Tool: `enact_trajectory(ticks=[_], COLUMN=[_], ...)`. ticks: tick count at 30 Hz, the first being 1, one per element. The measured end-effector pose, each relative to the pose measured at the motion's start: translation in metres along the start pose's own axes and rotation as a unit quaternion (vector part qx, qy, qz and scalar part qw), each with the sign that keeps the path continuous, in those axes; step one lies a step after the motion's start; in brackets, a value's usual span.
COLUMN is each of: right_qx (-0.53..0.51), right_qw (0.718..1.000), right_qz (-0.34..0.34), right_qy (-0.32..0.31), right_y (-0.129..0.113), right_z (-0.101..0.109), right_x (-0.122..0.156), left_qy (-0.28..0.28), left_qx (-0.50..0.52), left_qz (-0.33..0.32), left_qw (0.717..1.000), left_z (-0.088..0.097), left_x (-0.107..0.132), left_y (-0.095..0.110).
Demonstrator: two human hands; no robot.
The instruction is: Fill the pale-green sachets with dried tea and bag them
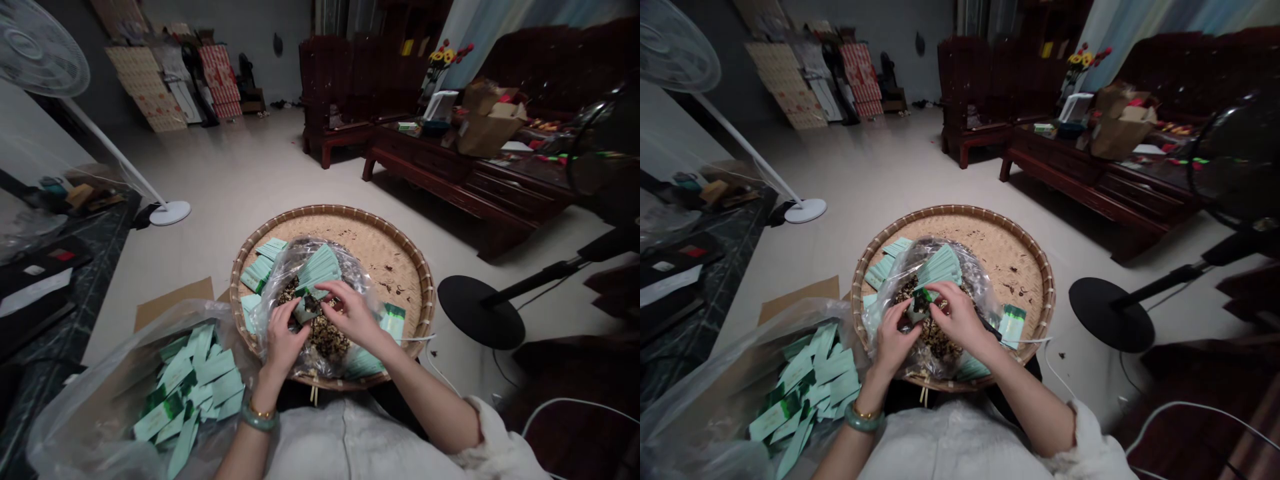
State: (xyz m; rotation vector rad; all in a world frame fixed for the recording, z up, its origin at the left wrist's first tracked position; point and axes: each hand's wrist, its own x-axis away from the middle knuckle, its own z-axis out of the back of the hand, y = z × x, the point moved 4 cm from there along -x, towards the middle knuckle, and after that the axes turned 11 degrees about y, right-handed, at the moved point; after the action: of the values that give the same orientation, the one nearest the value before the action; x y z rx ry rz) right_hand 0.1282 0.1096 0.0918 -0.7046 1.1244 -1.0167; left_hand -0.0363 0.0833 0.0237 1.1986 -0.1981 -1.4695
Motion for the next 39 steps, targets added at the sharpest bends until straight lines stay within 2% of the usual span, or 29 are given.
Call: enact_trajectory(ticks=[8, 14, 16, 23, 29, 36, 39], right_qx=[0.007, 0.032, 0.029, 0.005, -0.018, -0.020, -0.031], right_qw=[1.000, 0.996, 0.995, 0.998, 1.000, 0.999, 0.999], right_qz=[0.014, 0.008, -0.008, -0.043, -0.009, -0.021, -0.022], right_qy=[0.019, -0.083, -0.095, -0.053, 0.014, -0.030, -0.026], right_y=[0.002, 0.003, 0.007, 0.019, 0.002, -0.008, -0.008], right_z=[0.000, -0.007, -0.009, -0.002, 0.004, -0.005, -0.003], right_x=[-0.003, -0.002, -0.001, -0.004, -0.007, -0.002, 0.000], left_qy=[-0.008, -0.007, -0.009, -0.016, -0.019, -0.008, -0.013], left_qx=[-0.001, -0.006, -0.007, -0.005, -0.006, -0.005, -0.003], left_qz=[-0.010, -0.036, -0.039, -0.028, -0.038, -0.036, -0.026], left_qw=[1.000, 0.999, 0.999, 0.999, 0.999, 0.999, 1.000], left_z=[-0.002, -0.003, -0.003, -0.003, -0.004, -0.004, -0.004], left_x=[0.000, 0.000, 0.000, 0.002, 0.002, 0.003, 0.004], left_y=[0.000, 0.004, 0.004, 0.002, 0.005, 0.002, 0.000])
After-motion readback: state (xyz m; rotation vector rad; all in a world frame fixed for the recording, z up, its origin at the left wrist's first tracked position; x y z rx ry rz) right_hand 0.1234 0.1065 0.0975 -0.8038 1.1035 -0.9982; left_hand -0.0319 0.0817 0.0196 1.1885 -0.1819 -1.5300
